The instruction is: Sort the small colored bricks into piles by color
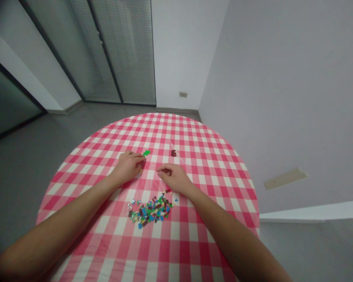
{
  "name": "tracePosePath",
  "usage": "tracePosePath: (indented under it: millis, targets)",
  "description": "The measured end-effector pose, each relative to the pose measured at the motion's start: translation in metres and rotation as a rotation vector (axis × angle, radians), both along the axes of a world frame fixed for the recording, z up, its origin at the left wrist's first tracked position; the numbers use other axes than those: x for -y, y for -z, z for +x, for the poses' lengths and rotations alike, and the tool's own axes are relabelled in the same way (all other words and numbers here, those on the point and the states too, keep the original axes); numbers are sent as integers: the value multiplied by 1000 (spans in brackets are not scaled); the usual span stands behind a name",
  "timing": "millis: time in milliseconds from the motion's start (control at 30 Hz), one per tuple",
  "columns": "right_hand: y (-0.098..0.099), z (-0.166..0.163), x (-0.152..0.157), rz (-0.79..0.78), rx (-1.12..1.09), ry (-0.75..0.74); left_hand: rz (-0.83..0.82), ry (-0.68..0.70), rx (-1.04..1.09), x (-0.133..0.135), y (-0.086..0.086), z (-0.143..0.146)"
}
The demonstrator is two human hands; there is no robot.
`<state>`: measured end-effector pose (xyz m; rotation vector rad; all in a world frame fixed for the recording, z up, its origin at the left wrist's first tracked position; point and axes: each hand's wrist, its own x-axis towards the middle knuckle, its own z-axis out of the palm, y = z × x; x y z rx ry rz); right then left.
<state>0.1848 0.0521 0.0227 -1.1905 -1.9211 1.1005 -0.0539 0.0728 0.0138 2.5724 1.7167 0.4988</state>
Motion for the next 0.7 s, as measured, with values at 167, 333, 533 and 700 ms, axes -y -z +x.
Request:
tracePosePath:
  millis: [167,333,533,700]
  targets:
    - [-1,0,0,-5,0,1,-6,21,14,-1,3,-1]
    - [-5,5,-3,4,43,-24,-13,39,55,-1,4,-1]
    - [-27,26,-3,60,269,-327,-23,67,100,6,-4,3]
    - [-39,35,0,32,435,-542,-417,470,296,26,-26,10]
